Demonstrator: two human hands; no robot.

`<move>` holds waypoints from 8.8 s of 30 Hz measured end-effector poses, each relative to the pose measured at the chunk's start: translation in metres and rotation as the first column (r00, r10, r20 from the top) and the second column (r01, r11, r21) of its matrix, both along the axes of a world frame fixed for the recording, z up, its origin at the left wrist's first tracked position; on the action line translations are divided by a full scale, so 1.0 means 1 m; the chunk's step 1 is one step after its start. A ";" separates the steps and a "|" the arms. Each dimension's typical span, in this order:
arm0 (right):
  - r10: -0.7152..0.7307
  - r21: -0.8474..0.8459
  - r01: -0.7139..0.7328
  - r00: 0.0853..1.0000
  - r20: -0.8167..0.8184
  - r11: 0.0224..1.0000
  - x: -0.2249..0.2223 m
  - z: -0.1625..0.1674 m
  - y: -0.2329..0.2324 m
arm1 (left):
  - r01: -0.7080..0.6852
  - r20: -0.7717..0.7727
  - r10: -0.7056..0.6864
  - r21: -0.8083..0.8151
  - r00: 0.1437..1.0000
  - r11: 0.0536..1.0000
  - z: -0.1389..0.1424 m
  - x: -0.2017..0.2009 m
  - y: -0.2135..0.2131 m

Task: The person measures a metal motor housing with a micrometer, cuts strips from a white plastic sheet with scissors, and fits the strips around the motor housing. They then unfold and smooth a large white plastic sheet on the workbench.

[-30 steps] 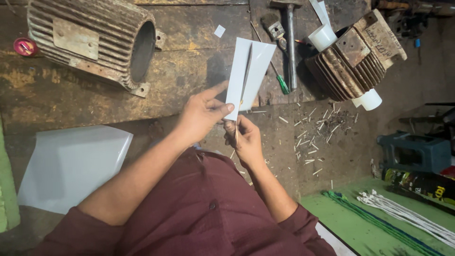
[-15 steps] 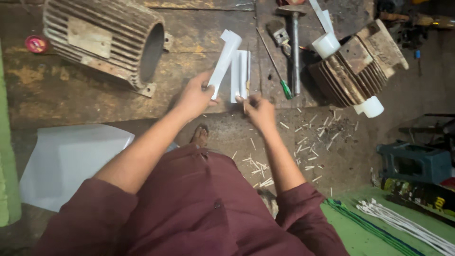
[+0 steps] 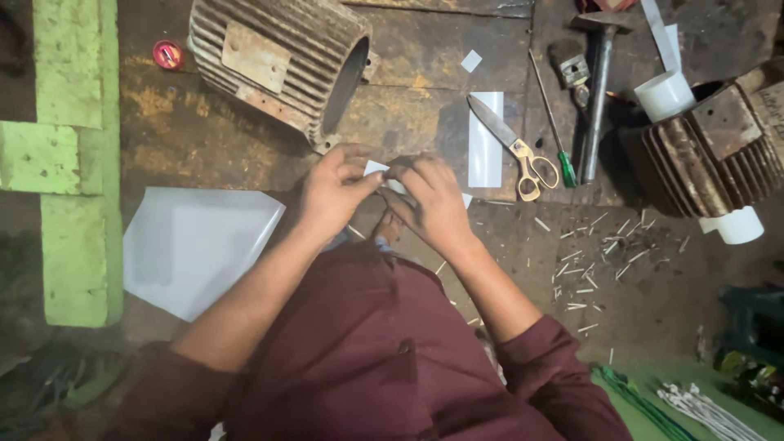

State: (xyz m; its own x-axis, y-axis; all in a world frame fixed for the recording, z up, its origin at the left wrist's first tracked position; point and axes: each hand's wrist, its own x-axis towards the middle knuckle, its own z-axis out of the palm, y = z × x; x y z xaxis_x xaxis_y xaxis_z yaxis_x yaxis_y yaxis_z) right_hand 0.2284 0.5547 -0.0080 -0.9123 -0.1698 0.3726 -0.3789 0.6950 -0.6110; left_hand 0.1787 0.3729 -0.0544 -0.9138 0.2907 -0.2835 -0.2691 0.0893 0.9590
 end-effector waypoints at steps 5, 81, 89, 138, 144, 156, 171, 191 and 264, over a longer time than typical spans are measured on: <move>-0.085 -0.201 0.105 0.991 0.104 0.974 -0.030 -0.014 -0.011 | -0.055 0.107 0.056 -0.012 0.993 0.998 0.012 -0.006 -0.034; 0.011 -0.246 0.002 0.999 0.050 0.969 -0.139 -0.094 -0.029 | -0.017 0.310 0.116 -0.304 0.944 0.952 -0.004 0.016 -0.102; -0.049 -0.259 0.074 0.994 0.102 0.963 -0.137 -0.096 -0.034 | -0.098 0.273 0.177 -0.280 0.945 0.955 -0.005 0.010 -0.122; -0.507 0.252 0.450 0.644 0.573 0.857 0.049 -0.058 0.150 | 0.173 -0.127 -0.155 0.139 0.980 0.975 0.102 -0.033 0.057; -0.125 -0.506 0.565 0.738 0.663 0.651 0.100 -0.009 0.071 | 0.105 -0.219 -0.034 0.321 0.975 0.941 0.122 -0.025 0.063; 0.164 -0.652 0.215 0.868 0.468 0.727 0.110 0.042 0.024 | -0.023 -0.454 0.067 0.102 0.889 0.995 0.169 0.001 0.062; 0.077 -0.638 0.294 0.870 0.487 0.712 0.120 0.036 0.020 | -0.022 -0.441 0.076 0.126 0.894 0.992 0.165 0.011 0.065; 0.029 -0.694 0.354 0.880 0.475 0.626 0.115 0.033 0.015 | 0.115 -0.209 -0.049 0.320 0.977 0.940 0.161 0.025 0.065; -0.167 -0.445 0.249 0.962 0.217 0.860 -0.120 -0.106 -0.052 | -0.284 -0.037 0.283 -0.229 0.958 0.931 0.031 0.043 -0.089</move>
